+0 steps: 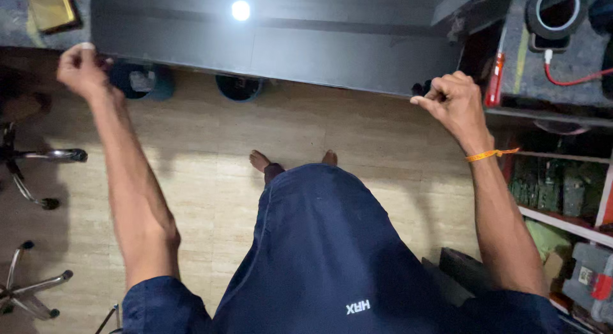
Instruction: The person applies double-sided tape along the edge of a television frame, cuts the tape with scissors, then works on the opened television, handling a flat ribbon cable and components on the rear panel while seated on the floor at a repair bench.
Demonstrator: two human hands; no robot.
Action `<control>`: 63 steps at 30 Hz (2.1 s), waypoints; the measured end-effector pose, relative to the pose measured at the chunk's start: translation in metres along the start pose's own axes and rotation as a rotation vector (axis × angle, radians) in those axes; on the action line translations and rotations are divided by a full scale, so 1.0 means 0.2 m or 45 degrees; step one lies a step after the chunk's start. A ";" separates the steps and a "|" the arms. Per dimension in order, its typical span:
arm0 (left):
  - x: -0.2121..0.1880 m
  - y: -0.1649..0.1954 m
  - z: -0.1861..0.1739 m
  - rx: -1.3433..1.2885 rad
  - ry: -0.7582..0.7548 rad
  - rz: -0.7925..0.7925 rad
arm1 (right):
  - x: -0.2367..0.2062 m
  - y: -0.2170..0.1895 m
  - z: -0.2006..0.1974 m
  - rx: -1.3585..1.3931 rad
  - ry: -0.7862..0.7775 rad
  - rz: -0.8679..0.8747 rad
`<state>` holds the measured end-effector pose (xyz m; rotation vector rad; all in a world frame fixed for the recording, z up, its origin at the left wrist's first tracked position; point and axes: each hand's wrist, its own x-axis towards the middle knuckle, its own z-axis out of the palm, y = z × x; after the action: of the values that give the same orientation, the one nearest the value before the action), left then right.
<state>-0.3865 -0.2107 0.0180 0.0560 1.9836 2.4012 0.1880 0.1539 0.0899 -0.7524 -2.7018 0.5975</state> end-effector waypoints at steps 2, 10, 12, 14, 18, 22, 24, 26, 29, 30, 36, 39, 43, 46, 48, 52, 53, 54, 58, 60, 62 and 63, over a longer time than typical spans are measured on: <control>-0.01 0.03 0.04 -0.077 -0.035 -0.065 | -0.07 0.12 -0.07 0.009 0.000 0.041; -0.10 0.11 0.12 0.220 0.024 -0.028 | -0.27 0.39 -0.28 -0.175 -0.005 0.053; -0.10 0.11 0.13 0.155 -0.020 -0.116 | -0.31 0.46 -0.29 -0.241 0.011 0.017; -0.11 0.10 0.14 0.025 -0.123 -0.200 | -0.34 0.53 -0.30 -0.326 0.014 -0.020; -0.11 0.09 0.14 -0.086 -0.122 -0.423 | -0.39 0.69 -0.40 -0.336 -0.005 0.206; -0.12 0.09 0.13 -0.067 -0.085 -0.275 | -0.44 0.65 -0.44 -0.294 0.025 0.197; -0.12 0.11 0.14 0.002 -0.097 -0.126 | -0.42 0.57 -0.40 -0.426 -0.032 0.050; -0.14 0.10 0.13 0.036 -0.040 -0.036 | -0.35 0.48 -0.38 -0.578 -0.106 -0.087; -0.14 0.10 0.13 0.040 -0.010 -0.082 | -0.23 0.38 -0.38 -0.698 -0.206 -0.193; -0.13 0.10 0.12 0.094 -0.011 -0.069 | -0.19 0.35 -0.38 -0.716 -0.253 -0.190; -0.11 0.09 0.11 -0.127 -0.011 -0.063 | 0.07 0.20 -0.37 -0.856 -0.622 -0.211; -0.10 0.08 0.10 -0.067 0.041 -0.043 | 0.16 0.13 -0.32 -0.877 -0.705 -0.234; -0.07 0.05 0.07 -0.189 -0.003 -0.100 | 0.25 0.01 -0.26 -0.889 -0.736 -0.291; -0.05 0.01 0.04 -0.109 -0.050 -0.035 | 0.36 -0.10 -0.17 -0.797 -0.826 -0.293; -0.02 -0.01 0.02 -0.069 -0.065 -0.014 | 0.44 -0.18 -0.10 -0.884 -0.924 -0.267; 0.01 -0.06 -0.02 -0.052 -0.031 -0.081 | 0.54 -0.33 0.01 -0.838 -0.912 -0.336; 0.02 -0.07 -0.03 -0.033 -0.015 -0.093 | 0.56 -0.37 0.03 -0.847 -0.921 -0.346; 0.02 -0.07 -0.05 -0.043 -0.003 -0.126 | 0.58 -0.41 0.06 -0.853 -0.930 -0.355; 0.06 -0.10 -0.07 -0.111 -0.037 -0.142 | 0.69 -0.59 0.19 -0.833 -0.881 -0.456; 0.08 -0.10 -0.08 -0.166 -0.062 -0.134 | 0.75 -0.69 0.25 -0.823 -0.862 -0.472; 0.08 -0.12 -0.09 -0.223 -0.050 -0.173 | 0.81 -0.79 0.32 -0.809 -0.860 -0.504; 0.08 -0.12 -0.10 -0.234 -0.053 -0.177 | 0.84 -0.84 0.35 -0.800 -0.864 -0.529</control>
<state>-0.4039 -0.2247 -0.0088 -0.0344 1.6817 2.4585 -0.0482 0.0925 0.1302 -0.0580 -3.5831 -0.1580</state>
